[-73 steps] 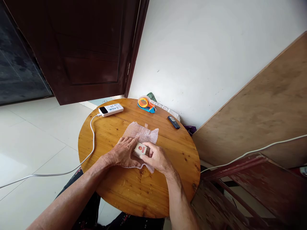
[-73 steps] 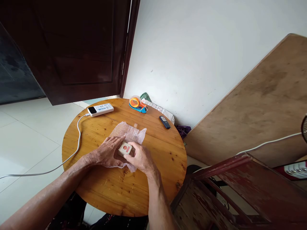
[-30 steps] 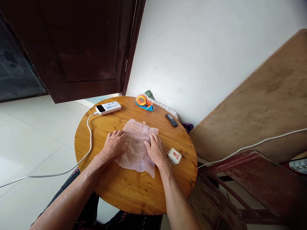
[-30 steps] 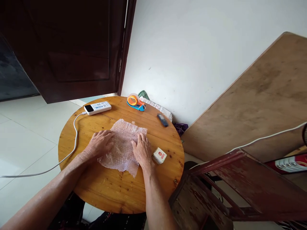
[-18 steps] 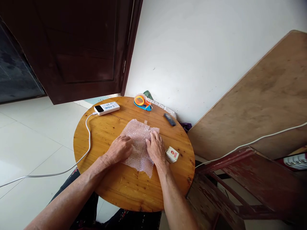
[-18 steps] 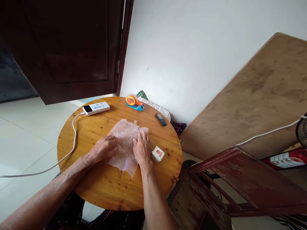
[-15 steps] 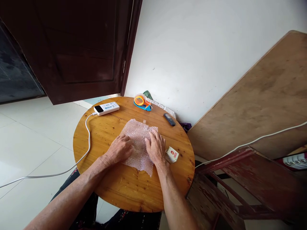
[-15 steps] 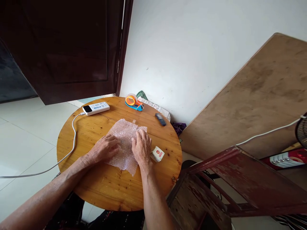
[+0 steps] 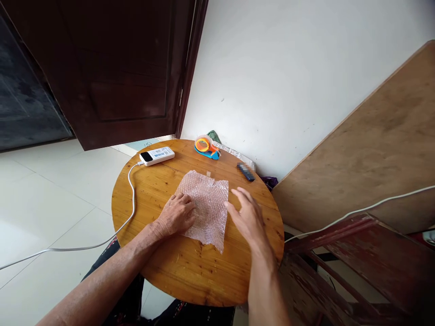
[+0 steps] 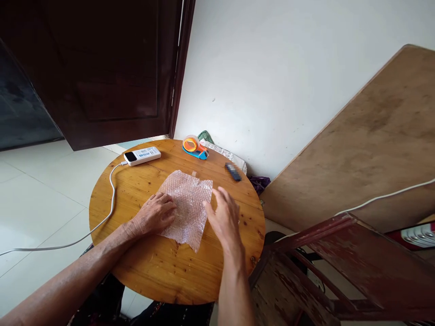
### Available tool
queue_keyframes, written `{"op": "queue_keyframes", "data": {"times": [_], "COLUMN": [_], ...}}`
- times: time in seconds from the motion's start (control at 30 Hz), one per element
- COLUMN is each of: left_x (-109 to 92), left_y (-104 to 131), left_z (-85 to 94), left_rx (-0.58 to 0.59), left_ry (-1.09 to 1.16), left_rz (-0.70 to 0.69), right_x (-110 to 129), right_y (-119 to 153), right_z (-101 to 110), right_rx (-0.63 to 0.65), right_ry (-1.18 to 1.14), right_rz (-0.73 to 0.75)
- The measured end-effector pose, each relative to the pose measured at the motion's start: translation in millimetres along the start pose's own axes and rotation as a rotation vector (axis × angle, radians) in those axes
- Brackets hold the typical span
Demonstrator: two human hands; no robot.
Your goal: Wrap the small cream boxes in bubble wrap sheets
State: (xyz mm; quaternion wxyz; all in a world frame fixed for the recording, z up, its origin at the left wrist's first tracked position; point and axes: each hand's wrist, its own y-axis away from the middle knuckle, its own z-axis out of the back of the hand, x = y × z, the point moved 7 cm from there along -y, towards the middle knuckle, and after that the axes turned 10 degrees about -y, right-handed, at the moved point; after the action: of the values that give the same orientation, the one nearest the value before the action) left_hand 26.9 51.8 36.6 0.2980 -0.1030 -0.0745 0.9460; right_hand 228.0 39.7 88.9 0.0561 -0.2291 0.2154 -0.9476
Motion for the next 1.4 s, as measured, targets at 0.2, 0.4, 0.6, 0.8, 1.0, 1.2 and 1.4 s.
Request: {"op": "queue_keyframes", "data": {"times": [0.2, 0.4, 0.6, 0.8, 1.0, 1.2, 1.4], "left_x": [-0.2, 8.9, 30.0, 34.8, 34.0, 30.7, 28.1], "left_y": [-0.5, 0.9, 1.7, -0.5, -0.7, -1.3, -1.1], "left_z": [-2.9, 5.9, 8.9, 0.5, -0.4, -1.0, -0.8], "left_rx": [-0.005, -0.077, -0.166, -0.112, -0.101, -0.082, -0.057], "left_ry": [-0.006, 0.192, 0.255, 0.2, 0.174, 0.141, 0.109], "left_rz": [-0.01, 0.098, 0.287, 0.344, 0.325, 0.282, 0.253], "right_x": [-67.8, -35.3, 39.6, 42.2, 31.4, 34.5, 33.5], "right_y": [46.2, 43.9, 6.2, 10.0, 19.8, 17.8, 18.2], "right_z": [27.1, 36.2, 4.3, -62.0, -61.8, -62.5, -62.7], "right_rx": [0.148, 0.0, 0.026, 0.27, 0.263, 0.244, 0.276], "right_ry": [0.08, -0.187, -0.421, -0.389, -0.46, -0.455, -0.467], "right_rz": [-0.291, -0.309, -0.061, 0.019, -0.041, -0.041, -0.049]}}
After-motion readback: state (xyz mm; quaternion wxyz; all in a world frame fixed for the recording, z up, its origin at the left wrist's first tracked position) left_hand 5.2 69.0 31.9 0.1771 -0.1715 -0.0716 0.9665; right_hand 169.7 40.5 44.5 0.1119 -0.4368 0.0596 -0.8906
